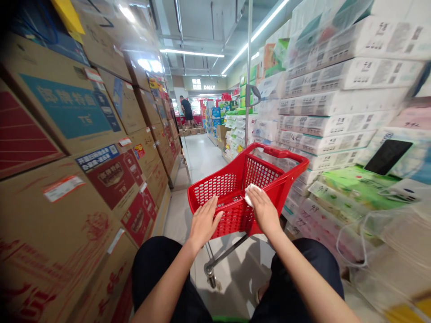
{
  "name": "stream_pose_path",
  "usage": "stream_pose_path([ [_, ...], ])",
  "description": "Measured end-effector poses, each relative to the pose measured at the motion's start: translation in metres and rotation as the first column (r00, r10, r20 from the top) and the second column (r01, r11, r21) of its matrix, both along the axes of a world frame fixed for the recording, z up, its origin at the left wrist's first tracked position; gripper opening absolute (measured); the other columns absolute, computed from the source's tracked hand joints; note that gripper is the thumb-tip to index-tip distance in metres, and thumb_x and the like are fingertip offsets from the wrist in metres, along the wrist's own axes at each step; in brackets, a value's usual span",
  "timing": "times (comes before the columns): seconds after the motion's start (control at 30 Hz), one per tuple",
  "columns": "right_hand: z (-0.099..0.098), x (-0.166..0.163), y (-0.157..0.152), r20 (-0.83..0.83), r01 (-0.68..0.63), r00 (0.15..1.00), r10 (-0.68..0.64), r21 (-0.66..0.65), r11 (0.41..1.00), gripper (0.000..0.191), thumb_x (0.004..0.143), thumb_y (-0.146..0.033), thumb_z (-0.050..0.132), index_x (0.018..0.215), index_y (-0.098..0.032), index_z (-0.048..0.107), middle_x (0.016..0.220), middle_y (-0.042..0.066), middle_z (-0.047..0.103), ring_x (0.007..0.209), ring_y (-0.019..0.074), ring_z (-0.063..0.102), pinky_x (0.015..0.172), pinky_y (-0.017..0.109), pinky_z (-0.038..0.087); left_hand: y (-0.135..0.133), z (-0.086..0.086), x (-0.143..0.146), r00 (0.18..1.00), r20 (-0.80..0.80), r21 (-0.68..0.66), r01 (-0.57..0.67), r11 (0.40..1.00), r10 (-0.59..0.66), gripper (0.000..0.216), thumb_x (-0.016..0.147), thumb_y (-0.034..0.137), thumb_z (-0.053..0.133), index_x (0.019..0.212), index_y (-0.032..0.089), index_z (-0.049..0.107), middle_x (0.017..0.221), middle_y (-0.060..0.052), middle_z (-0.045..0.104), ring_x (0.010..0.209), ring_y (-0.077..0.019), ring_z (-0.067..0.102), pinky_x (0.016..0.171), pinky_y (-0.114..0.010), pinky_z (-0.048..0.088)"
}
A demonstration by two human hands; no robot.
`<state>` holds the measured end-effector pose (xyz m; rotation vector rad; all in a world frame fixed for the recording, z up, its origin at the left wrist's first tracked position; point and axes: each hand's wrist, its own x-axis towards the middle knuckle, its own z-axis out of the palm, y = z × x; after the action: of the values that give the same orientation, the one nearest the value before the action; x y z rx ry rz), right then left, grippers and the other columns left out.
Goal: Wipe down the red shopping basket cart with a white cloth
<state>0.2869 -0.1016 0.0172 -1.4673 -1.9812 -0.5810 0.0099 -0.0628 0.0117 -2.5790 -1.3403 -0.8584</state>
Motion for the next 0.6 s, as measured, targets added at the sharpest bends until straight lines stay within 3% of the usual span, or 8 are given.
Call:
stream_pose_path([
  [0.07,-0.005,-0.019,-0.001,0.015,-0.071,0.997,0.071,-0.027,0.997,0.072,0.091,-0.002,0.039,0.16,-0.022,0.038,0.164,0.008,0.042,0.154,0.0199,0.033,0.127,0.049,0.033,0.001,0.0,-0.002,1.0,-0.002,0.002,0.015,1.0,-0.015,0.058,0.108,0.043,0.041,0.161,0.023,0.034,0.163,-0.008,0.043,0.146,-0.0231,0.049,0.119,-0.044,0.043],
  [0.13,-0.003,-0.015,-0.001,0.04,-0.104,0.993,0.107,-0.062,0.993,0.07,0.093,-0.004,0.04,0.16,-0.025,0.039,0.163,0.006,0.044,0.153,0.019,0.036,0.126,0.048,0.033,0.002,0.0,-0.004,1.0,-0.007,0.005,0.026,1.0,-0.026,0.058,0.107,0.043,0.041,0.161,0.023,0.034,0.163,-0.007,0.043,0.146,-0.0227,0.048,0.119,-0.043,0.043],
  [0.3,0.017,0.059,0.008,0.043,0.034,0.999,-0.032,-0.031,0.999,0.072,0.087,-0.001,0.042,0.155,-0.025,0.047,0.158,0.007,0.051,0.15,0.0219,0.042,0.124,0.053,0.035,0.003,-0.001,-0.005,1.0,-0.006,0.004,0.025,1.0,-0.025,0.057,0.108,0.044,0.04,0.16,0.022,0.037,0.162,-0.008,0.044,0.147,-0.0229,0.048,0.12,-0.043,0.042],
  [0.4,0.021,0.08,0.011,0.03,0.077,0.997,-0.077,0.004,0.997,0.072,0.084,-0.001,0.044,0.153,-0.022,0.05,0.156,0.009,0.053,0.15,0.0237,0.042,0.124,0.054,0.035,0.002,-0.001,-0.004,1.0,-0.006,0.003,0.019,1.0,-0.019,0.057,0.108,0.045,0.038,0.16,0.022,0.038,0.163,-0.008,0.042,0.148,-0.0224,0.046,0.121,-0.043,0.041],
  [0.47,0.017,0.071,0.012,0.018,0.07,0.997,-0.07,0.016,0.997,0.07,0.085,-0.001,0.044,0.152,-0.02,0.051,0.156,0.01,0.053,0.151,0.0237,0.04,0.125,0.053,0.034,0.001,0.0,-0.002,1.0,-0.014,-0.01,-0.007,1.0,0.007,0.056,0.108,0.045,0.038,0.159,0.022,0.039,0.163,-0.007,0.042,0.148,-0.0226,0.045,0.121,-0.044,0.041],
  [0.6,0.003,0.022,0.01,-0.009,0.022,1.0,-0.022,0.004,1.0,0.067,0.089,-0.001,0.041,0.153,-0.019,0.05,0.157,0.01,0.052,0.152,0.022,0.038,0.126,0.051,0.032,0.001,0.007,0.016,0.995,-0.033,-0.024,-0.097,0.995,0.096,0.057,0.108,0.049,0.038,0.159,0.023,0.04,0.164,-0.007,0.041,0.151,-0.0265,0.041,0.123,-0.056,0.035],
])
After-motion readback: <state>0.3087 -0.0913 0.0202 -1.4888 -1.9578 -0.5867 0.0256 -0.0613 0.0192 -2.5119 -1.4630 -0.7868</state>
